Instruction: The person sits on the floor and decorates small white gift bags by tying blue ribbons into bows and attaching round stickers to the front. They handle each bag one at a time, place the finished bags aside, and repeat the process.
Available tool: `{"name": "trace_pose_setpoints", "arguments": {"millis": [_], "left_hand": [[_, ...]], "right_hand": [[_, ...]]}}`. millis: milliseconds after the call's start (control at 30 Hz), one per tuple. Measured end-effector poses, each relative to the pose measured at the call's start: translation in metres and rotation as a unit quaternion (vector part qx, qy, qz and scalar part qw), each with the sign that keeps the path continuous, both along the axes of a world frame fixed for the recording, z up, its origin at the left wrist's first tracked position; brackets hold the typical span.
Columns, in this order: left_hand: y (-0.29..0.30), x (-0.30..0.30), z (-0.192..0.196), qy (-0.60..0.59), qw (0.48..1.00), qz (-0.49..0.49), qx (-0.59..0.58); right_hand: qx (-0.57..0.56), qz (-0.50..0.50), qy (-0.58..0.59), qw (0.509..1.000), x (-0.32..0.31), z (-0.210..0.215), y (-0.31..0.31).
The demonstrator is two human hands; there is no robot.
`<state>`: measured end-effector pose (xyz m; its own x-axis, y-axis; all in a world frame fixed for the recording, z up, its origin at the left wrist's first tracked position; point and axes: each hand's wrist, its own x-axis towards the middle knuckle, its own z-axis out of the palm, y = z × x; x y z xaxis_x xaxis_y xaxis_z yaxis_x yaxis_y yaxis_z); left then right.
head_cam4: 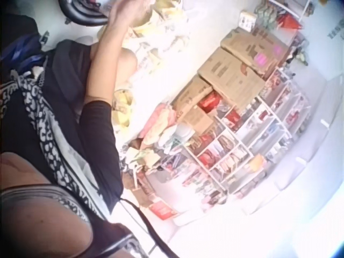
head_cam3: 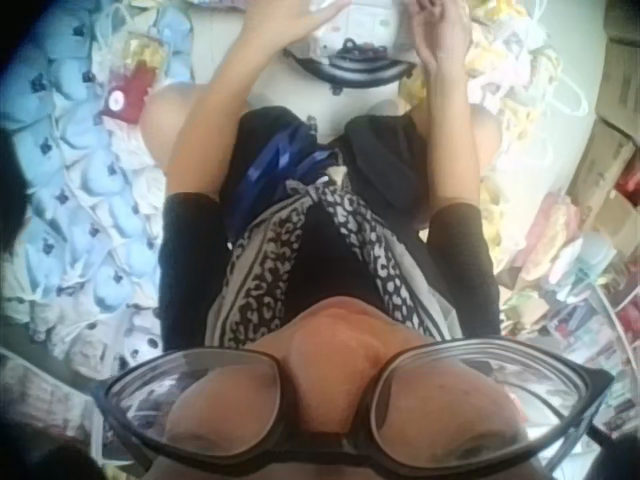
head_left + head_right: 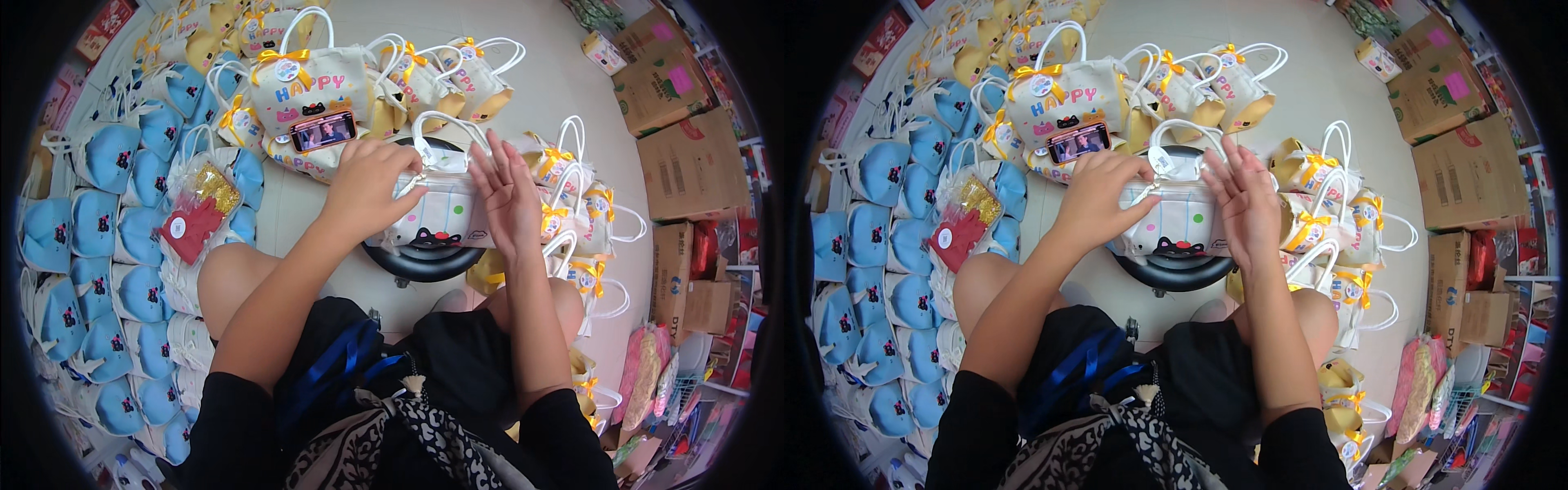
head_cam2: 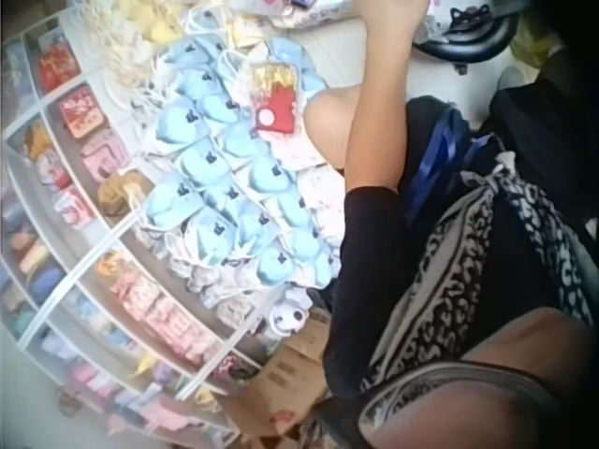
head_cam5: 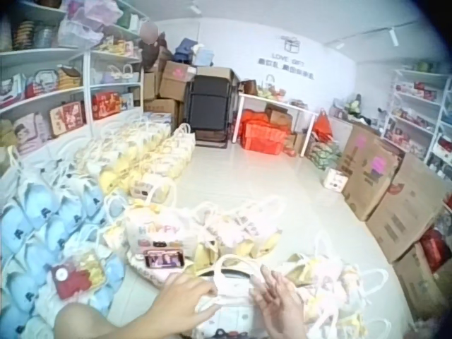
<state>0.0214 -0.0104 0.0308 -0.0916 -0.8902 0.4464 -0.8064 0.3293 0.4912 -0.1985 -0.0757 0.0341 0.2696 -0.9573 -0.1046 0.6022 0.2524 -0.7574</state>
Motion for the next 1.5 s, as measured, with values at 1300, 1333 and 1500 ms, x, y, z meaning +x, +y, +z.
{"name": "trace_pose_setpoints", "arguments": {"millis": [1300, 1333, 1500], "left_hand": [[-0.004, -0.001, -0.013, 0.157, 0.979, 0.047, 0.124], [-0.003, 0.0, -0.012, 0.13, 0.985, 0.043, 0.103], [0.003, 0.001, -0.005, -0.024, 0.999, 0.04, 0.001]], "right_hand": [[-0.51, -0.072, 0.536, 0.668, 0.032, -0.036, 0.01], [-0.515, -0.076, 0.535, 0.666, 0.033, -0.036, 0.01], [-0.515, -0.084, 0.528, 0.67, 0.034, -0.036, 0.011]]}}
